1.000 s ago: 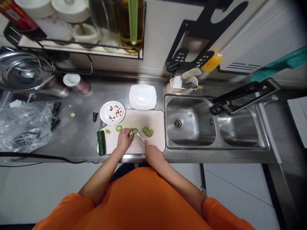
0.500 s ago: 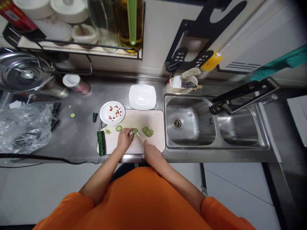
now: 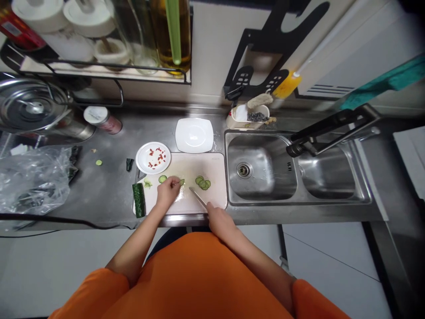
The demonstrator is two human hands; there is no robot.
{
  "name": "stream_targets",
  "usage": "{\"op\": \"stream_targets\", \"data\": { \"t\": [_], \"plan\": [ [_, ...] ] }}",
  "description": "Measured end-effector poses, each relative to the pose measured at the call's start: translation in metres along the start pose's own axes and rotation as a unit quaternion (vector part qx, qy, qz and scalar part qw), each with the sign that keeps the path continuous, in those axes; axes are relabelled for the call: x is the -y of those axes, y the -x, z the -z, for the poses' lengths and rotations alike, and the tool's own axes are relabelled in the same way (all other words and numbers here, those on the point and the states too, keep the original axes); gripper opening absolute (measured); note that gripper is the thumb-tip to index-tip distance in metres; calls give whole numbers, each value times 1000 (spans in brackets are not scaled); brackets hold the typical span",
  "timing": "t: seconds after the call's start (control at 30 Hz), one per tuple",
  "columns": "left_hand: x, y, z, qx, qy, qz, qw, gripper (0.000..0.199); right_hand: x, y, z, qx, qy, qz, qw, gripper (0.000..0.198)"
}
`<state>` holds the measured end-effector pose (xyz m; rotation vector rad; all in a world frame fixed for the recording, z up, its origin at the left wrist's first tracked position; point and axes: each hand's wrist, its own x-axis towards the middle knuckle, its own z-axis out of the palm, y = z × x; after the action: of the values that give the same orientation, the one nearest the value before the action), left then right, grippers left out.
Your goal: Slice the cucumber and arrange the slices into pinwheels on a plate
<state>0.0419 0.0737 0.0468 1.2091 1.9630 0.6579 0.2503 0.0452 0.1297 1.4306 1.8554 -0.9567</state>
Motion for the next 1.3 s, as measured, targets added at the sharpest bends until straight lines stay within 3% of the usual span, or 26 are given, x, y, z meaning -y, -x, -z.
{"op": "stream_targets", "data": {
  "t": [0.13, 0.27, 0.4, 0.57, 0.63, 0.73, 0.83, 0.93, 1.13, 1.3],
  "plan": [
    [16, -7, 27, -70, 9, 82, 994, 25, -4, -2, -4, -20, 2, 10, 1000, 35],
    [34, -15, 42, -90, -26, 100, 991, 26, -6, -3, -5, -29, 5, 19, 999, 35],
    [38, -16, 41, -115, -93, 65, 987, 22, -5, -2, -4, -26, 5, 13, 1000, 34],
    [23, -14, 35, -133, -146, -27, 980, 21, -3, -1, -1, -15, 8, 6, 1000, 36],
    [10, -16, 26, -93, -121, -75, 985, 22, -4, -1, -1, -10, 6, 8, 1000, 37],
    [-12, -23, 2, 34, -75, -158, 984, 24, -4, -2, -2, -13, 4, 14, 1000, 37],
    [-30, -35, -25, 151, -81, -233, 957, 25, -5, -3, -5, -22, 9, 17, 1000, 38],
    [-41, -46, -44, 229, -112, -277, 926, 29, -7, -5, -9, -32, 10, 22, 999, 40],
    [-46, -52, -51, 276, -163, -269, 908, 25, -7, -3, -8, -35, -2, 26, 999, 38],
    [-47, -46, -47, 273, -119, -225, 928, 13, -7, 0, -4, -30, -7, 25, 999, 42]
  ]
}}
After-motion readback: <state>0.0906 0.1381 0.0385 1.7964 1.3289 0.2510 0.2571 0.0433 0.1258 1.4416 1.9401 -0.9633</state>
